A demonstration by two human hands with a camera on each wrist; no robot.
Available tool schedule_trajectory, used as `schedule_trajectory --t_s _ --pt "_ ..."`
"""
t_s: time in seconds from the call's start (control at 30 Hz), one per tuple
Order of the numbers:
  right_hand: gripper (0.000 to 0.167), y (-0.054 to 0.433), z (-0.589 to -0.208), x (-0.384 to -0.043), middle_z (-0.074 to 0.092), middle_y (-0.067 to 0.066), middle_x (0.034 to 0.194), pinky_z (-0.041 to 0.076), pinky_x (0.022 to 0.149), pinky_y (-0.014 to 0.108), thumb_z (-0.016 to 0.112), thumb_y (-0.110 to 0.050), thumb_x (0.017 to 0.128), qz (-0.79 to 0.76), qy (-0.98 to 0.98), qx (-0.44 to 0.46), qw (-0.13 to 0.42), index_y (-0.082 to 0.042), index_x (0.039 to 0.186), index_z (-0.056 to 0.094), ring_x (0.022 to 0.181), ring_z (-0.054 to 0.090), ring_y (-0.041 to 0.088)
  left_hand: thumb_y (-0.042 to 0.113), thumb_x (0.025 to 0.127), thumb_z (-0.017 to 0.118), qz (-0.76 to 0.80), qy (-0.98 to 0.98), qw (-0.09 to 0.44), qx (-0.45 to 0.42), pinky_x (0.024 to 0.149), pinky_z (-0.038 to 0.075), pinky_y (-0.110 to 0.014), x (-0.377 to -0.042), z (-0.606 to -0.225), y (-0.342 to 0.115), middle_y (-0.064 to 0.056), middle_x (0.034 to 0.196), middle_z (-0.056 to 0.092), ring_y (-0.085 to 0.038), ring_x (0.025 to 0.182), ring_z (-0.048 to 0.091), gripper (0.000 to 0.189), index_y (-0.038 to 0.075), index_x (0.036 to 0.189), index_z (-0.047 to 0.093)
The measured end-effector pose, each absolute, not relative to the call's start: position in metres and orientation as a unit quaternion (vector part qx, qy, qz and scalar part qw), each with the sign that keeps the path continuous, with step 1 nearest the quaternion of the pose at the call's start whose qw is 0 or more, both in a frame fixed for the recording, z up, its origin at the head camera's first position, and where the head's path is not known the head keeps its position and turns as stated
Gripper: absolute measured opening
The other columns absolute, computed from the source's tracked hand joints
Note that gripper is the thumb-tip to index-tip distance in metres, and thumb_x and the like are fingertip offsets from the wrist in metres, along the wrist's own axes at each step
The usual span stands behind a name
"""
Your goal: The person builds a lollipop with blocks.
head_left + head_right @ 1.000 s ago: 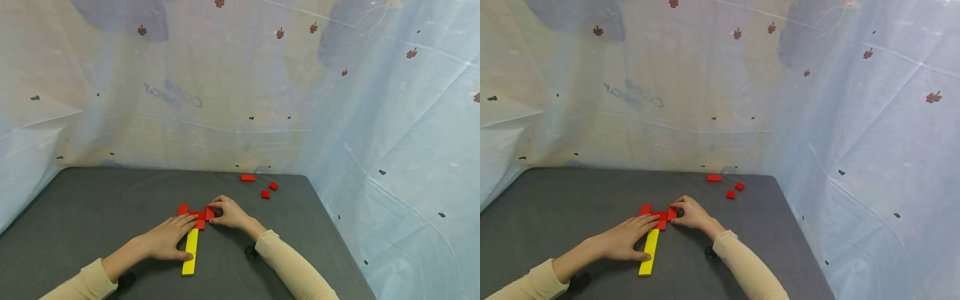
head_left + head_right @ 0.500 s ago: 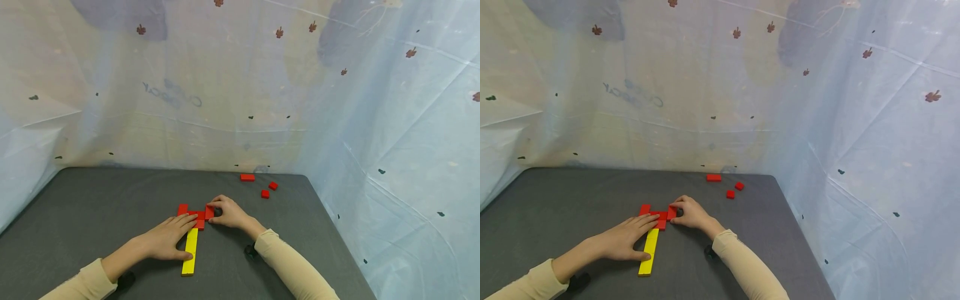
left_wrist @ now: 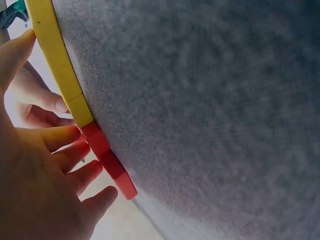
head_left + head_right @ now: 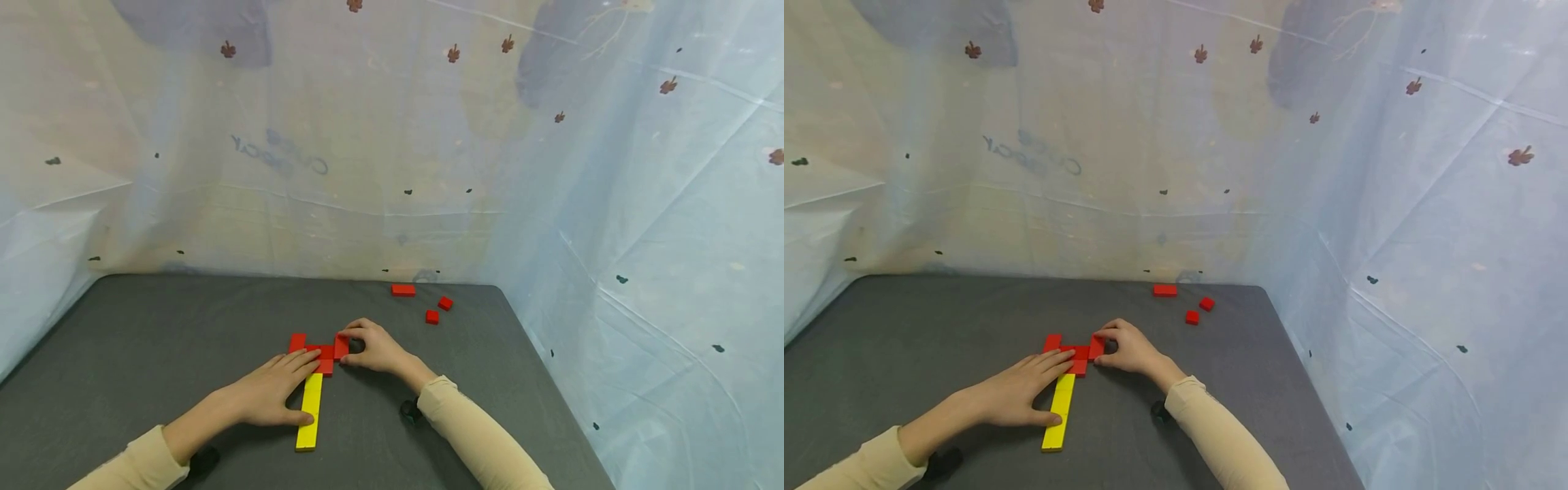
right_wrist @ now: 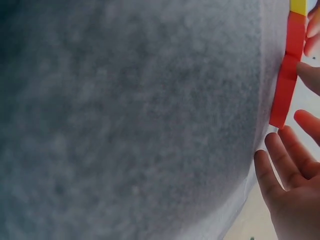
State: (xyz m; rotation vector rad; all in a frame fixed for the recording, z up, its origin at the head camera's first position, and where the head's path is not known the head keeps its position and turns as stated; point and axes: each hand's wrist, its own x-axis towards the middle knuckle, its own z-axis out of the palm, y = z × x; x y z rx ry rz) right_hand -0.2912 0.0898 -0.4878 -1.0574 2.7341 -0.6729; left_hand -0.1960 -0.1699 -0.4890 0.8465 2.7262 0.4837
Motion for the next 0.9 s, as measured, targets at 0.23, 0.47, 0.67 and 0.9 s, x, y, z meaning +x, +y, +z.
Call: schedule_trajectory --t_s 0.23,0.47,0.67,0.9 --pt "0.049 0.112 -0.486 -0.295 0.057 0.008 0.143 0.050 0.107 0.045 0.074 -0.026 0.099 -0.286 0.899 -0.331 0.035 -0.010 0.144 0.063 0.130 0.057 0.026 0.079 0.085 0.064 0.173 0.936 0.108 0.289 0.120 0.022 -0.068 -0.194 -0.493 -0.174 -0.011 0.170 0.027 -0.038 0.154 0.028 0.106 0.009 0.161 0.039" --pt "0.045 0.148 -0.481 -0.309 0.059 0.009 0.141 0.054 0.100 0.050 0.073 -0.018 0.099 -0.345 0.894 -0.285 -0.018 -0.006 0.142 0.064 0.122 0.062 0.031 0.074 0.086 0.067 0.170 0.941 0.099 0.276 0.120 0.022 -0.068 -0.192 -0.491 -0.178 -0.011 0.170 0.027 -0.039 0.154 0.028 0.102 0.009 0.160 0.041" --pt "0.042 0.184 -0.478 -0.322 0.061 0.012 0.140 0.054 0.095 0.052 0.073 -0.014 0.099 -0.348 0.906 -0.237 -0.054 -0.006 0.139 0.066 0.119 0.063 0.035 0.073 0.087 0.068 0.167 0.943 0.097 0.270 0.121 0.022 -0.068 -0.190 -0.489 -0.181 -0.012 0.170 0.028 -0.040 0.153 0.029 0.101 0.007 0.159 0.042" --pt "0.040 0.220 -0.482 -0.337 0.062 0.015 0.137 0.054 0.088 0.051 0.073 -0.012 0.097 -0.309 0.929 -0.186 -0.088 -0.003 0.136 0.068 0.108 0.064 0.033 0.074 0.088 0.064 0.159 0.942 0.104 0.275 0.122 0.021 -0.067 -0.187 -0.486 -0.182 -0.011 0.170 0.028 -0.039 0.154 0.028 0.101 0.007 0.160 0.041"
